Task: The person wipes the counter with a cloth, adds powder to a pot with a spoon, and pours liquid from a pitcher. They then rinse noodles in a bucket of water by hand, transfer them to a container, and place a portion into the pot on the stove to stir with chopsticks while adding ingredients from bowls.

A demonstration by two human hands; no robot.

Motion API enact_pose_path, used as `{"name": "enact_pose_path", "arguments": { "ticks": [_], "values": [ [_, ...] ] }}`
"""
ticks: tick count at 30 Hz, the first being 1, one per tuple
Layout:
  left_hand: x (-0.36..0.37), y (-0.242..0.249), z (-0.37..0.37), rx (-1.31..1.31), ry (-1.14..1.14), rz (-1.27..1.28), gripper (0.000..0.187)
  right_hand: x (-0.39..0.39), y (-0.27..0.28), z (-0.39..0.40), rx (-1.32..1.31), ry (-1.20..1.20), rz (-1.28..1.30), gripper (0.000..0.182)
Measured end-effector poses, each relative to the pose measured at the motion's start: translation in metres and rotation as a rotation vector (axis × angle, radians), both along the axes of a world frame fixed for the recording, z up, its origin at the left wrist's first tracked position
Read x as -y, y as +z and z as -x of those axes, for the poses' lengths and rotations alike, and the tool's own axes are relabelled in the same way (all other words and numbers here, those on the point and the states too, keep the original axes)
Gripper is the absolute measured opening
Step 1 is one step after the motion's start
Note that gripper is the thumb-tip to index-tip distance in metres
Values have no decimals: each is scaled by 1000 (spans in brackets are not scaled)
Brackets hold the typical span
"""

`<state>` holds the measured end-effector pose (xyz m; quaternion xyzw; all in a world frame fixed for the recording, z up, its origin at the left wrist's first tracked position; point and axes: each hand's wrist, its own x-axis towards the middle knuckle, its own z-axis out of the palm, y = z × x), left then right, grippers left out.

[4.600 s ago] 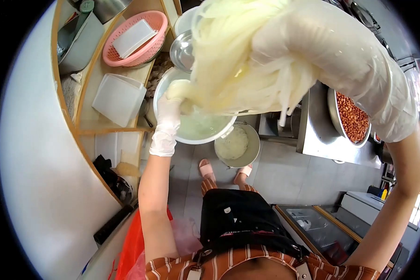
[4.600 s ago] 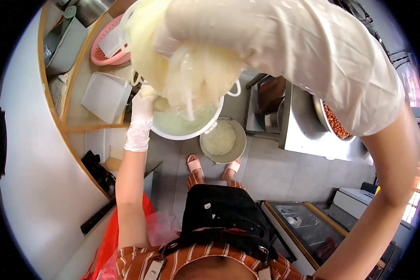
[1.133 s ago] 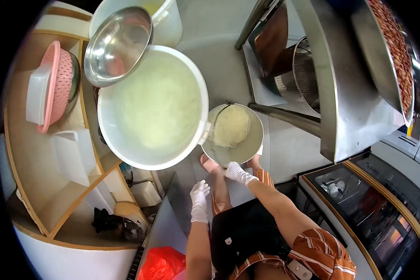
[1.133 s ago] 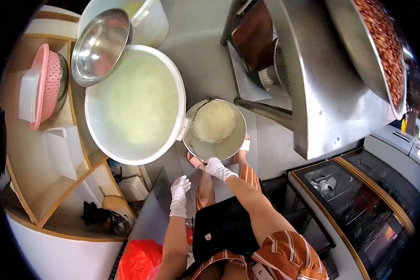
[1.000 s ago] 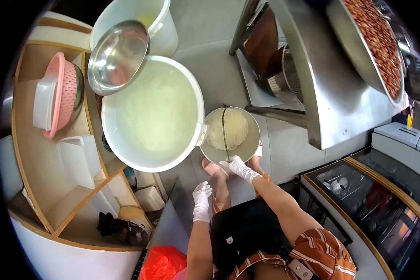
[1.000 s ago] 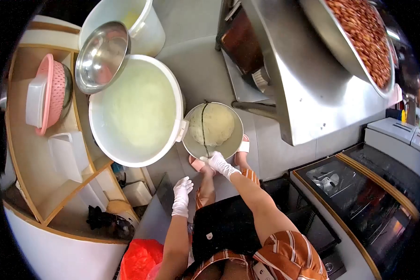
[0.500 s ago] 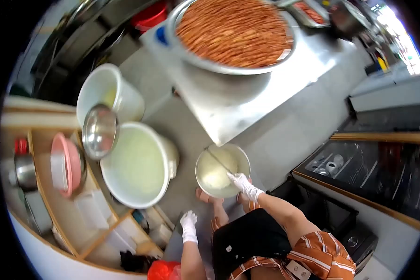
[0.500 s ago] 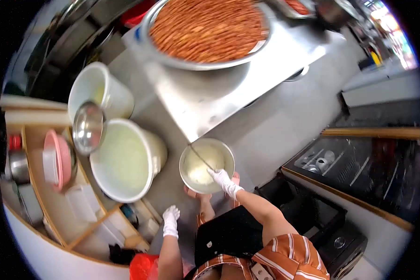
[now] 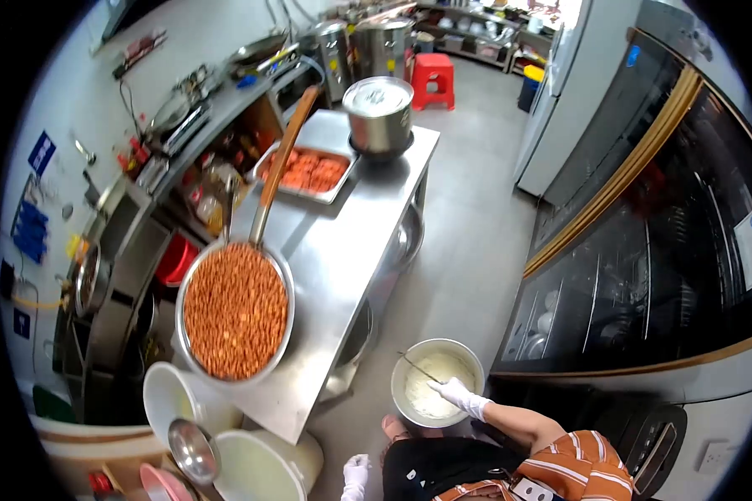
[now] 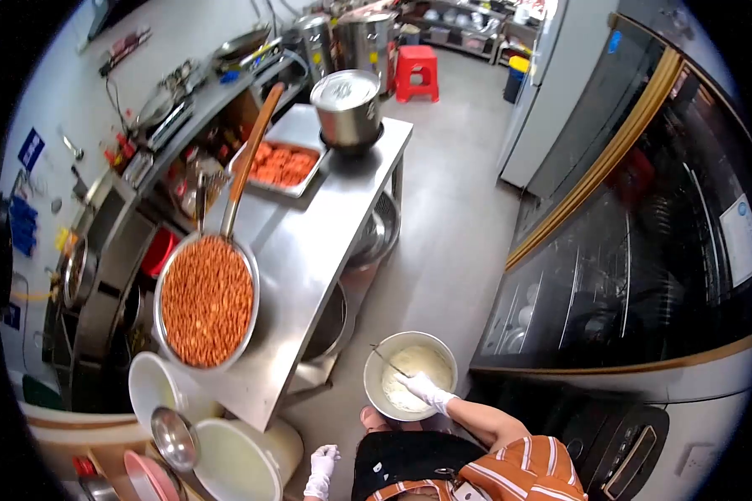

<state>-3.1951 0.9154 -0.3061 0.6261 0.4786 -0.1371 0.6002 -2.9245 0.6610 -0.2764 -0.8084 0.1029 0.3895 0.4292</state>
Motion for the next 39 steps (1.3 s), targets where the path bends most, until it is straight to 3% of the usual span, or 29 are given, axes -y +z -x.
{"name": "enact_pose_path", "arguments": {
  "ticks": [4, 5, 8, 11, 13, 20, 24, 26, 33, 39],
  "values": [
    [1, 39, -106, 174, -278, -35, 16, 47, 57, -91, 37, -190, 79, 52],
    [2, 56, -138, 140, -315, 10, 17, 61, 44, -113, 176, -237, 89, 51],
    [10, 110, -240, 198, -273, 115, 17, 98, 84, -193, 203, -404, 79, 51],
    [19, 103, -338, 284, -415, 119, 18, 137, 119, -273, 401, -454, 155, 51],
    [33, 123, -409, 324, -597, 111, 19, 160, 146, -318, 426, -508, 135, 49],
    [150, 178, -667, 525, -747, 289, 25, 201, 250, -479, 587, -623, -33, 44],
    [220, 208, -811, 688, -675, 314, 25, 232, 257, -594, 626, -609, -47, 47],
    [246, 222, -881, 661, -620, 320, 24, 247, 270, -665, 446, -648, -163, 50],
    [266, 235, -1069, 635, -361, 295, 25, 290, 286, -869, 402, -569, -185, 49],
    [219, 166, -1221, 519, -127, 212, 23, 328, 288, -1060, 464, -577, -160, 47]
  ]
}}
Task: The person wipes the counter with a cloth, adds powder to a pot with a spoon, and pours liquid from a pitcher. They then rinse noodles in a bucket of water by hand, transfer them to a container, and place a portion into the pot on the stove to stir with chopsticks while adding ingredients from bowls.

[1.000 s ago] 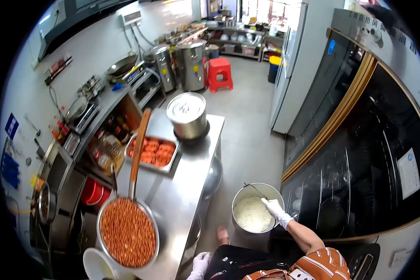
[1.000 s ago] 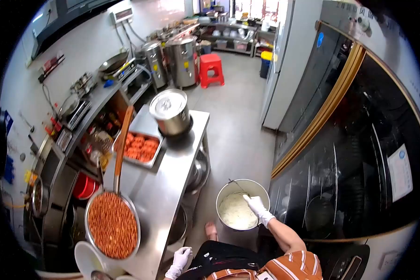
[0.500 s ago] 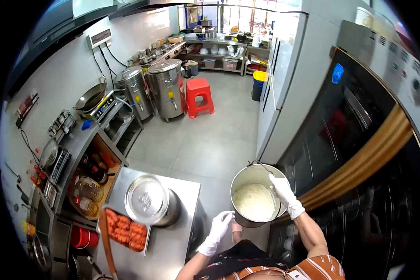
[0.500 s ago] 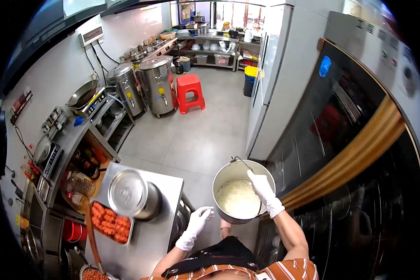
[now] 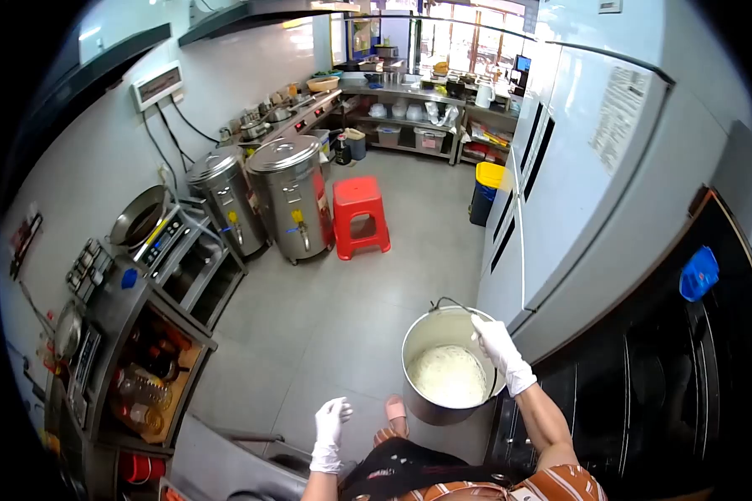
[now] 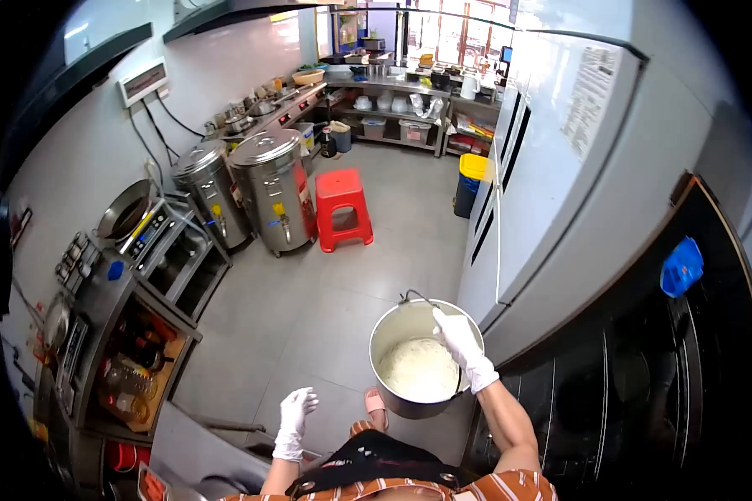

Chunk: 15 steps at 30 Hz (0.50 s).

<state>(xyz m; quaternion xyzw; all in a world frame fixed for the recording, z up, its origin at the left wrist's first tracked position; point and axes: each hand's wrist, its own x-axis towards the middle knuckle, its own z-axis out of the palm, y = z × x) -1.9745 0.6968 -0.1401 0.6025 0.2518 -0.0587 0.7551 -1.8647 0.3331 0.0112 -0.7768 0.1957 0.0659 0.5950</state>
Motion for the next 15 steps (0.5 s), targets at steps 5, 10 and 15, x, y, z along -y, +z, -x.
{"name": "enact_pose_path", "arguments": {
  "ticks": [5, 10, 15],
  "values": [
    [-14, -45, -141, -170, 45, -117, 21, 14, 8, -147, 39, 5, 22, 47],
    [37, 20, -300, -69, -106, -125, 22, 19, 32, -292, 28, 35, 0, 46],
    [57, 1, -443, 56, -75, -194, 23, 15, 33, -466, 108, 184, 3, 46]
  ]
}}
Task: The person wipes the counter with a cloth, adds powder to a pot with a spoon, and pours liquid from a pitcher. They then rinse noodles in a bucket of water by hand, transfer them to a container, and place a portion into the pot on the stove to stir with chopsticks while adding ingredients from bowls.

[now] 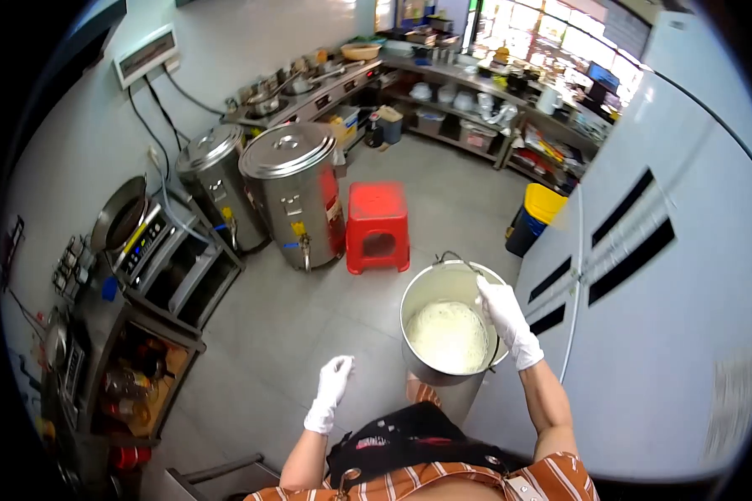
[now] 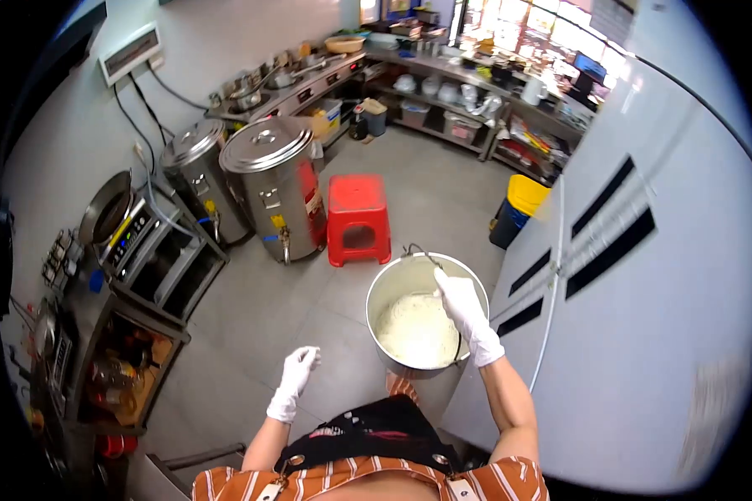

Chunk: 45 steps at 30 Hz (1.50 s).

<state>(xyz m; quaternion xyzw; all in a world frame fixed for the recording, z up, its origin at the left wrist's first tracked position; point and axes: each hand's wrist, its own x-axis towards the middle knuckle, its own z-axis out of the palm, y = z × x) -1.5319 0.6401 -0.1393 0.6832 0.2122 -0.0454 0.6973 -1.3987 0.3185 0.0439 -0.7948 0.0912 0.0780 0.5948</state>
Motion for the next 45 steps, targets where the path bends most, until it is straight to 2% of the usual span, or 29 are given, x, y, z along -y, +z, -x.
{"name": "enact_pose_path", "arguments": {
  "ticks": [4, 10, 12, 17, 21, 26, 30, 32, 34, 35, 37, 38, 40, 41, 43, 45],
  "values": [
    [-6, -21, -79, -88, 204, -55, 21, -11, -8, -137, -64, 101, -19, 48],
    [-19, -34, -162, -175, 483, 18, 17, -42, -10, -327, -20, 248, 83, 53],
    [-27, -49, -188, -226, 530, 15, 18, -58, -7, -385, 60, 296, 137, 53],
    [-52, -100, -305, -339, 535, 38, 21, -95, -25, -524, 16, 356, 138, 53],
    [-67, -88, -419, -321, 559, 64, 21, -134, -44, -613, 27, 387, 113, 56],
    [-83, -48, -517, -157, 459, -33, 23, -171, -63, -693, -83, 539, 92, 54],
    [-81, -65, -549, -119, 592, -15, 23, -194, -59, -741, -121, 641, 101, 54],
    [-72, -89, -551, -199, 667, -59, 23, -200, -84, -756, -83, 738, 104, 50],
    [-50, -98, -559, -224, 738, -57, 23, -205, -73, -758, -115, 1016, 207, 43],
    [-35, -95, -566, -258, 805, -27, 23, -205, -81, -751, -168, 1066, 106, 43],
    [-4, -95, -575, -300, 906, 15, 22, -205, -93, -744, -5, 1304, 182, 44],
    [13, -97, -577, -331, 927, 19, 22, -205, -98, -742, -14, 1429, 258, 43],
    [55, -86, -591, -364, 1068, 108, 21, -205, -105, -736, -169, 1605, 363, 42],
    [77, -82, -594, -401, 1099, 116, 21, -200, -120, -734, -203, 1642, 358, 42],
    [110, -77, -600, -387, 1142, 193, 22, -196, -155, -734, 61, 1720, 304, 36],
    [139, -72, -599, -443, 1179, 172, 23, -191, -175, -744, 55, 1750, 280, 34]
  ]
}}
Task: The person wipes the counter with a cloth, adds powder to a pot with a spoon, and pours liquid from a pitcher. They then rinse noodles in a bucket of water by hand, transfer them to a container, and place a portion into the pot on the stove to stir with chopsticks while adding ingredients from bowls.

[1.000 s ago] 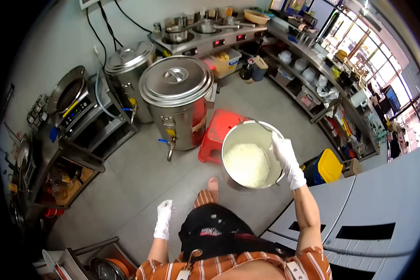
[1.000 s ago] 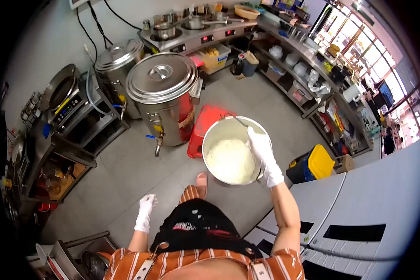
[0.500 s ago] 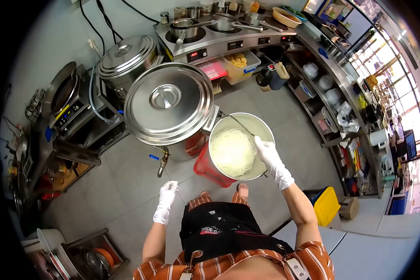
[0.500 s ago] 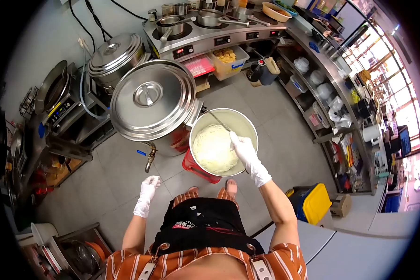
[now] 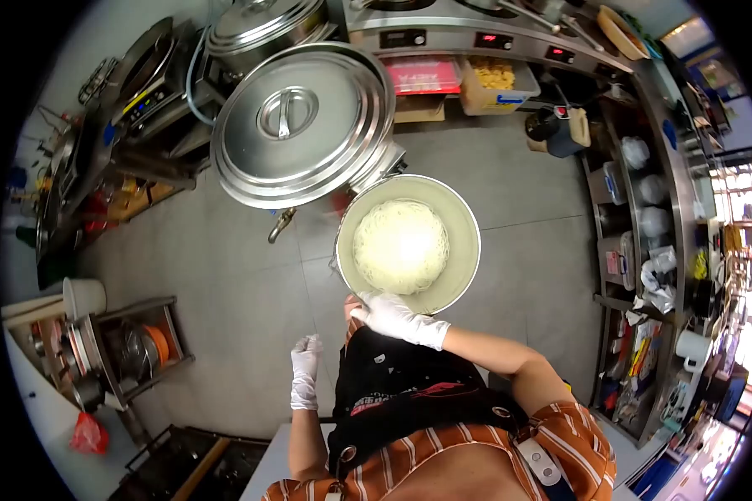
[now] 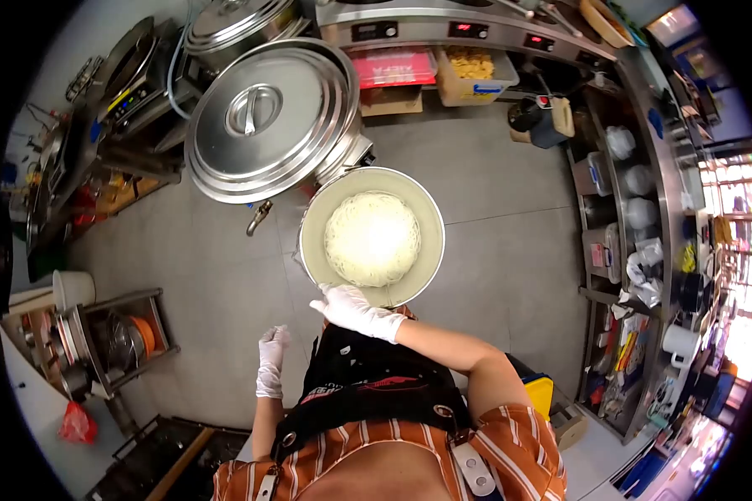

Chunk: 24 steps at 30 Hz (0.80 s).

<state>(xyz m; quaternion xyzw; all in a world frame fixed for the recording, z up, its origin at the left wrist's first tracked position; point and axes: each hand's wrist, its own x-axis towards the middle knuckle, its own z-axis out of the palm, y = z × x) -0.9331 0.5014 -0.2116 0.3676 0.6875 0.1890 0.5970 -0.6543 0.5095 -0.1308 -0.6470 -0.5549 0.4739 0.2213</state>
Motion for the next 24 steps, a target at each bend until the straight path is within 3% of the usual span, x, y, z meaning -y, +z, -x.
{"name": "enact_pose_path", "arguments": {
  "ticks": [3, 5, 8, 11, 20, 24],
  "values": [
    [32, 0, 7, -113, 51, 20, 26, -4, -27, -32, 4, -97, -27, 21],
    [45, 0, 13, -115, 125, 72, 27, -24, -47, -65, 102, -185, 133, 16],
    [49, -3, 12, -109, 206, 97, 28, -49, -147, -112, 564, -113, 126, 17],
    [44, -13, 11, -70, 208, 45, 26, -74, -198, -135, 697, -78, 225, 17],
    [28, 33, -2, -79, 260, -28, 26, -91, -278, -99, 784, -35, 221, 20],
    [15, 46, -5, -59, 254, -50, 25, -93, -243, -102, 756, -66, 266, 23]
  ]
}}
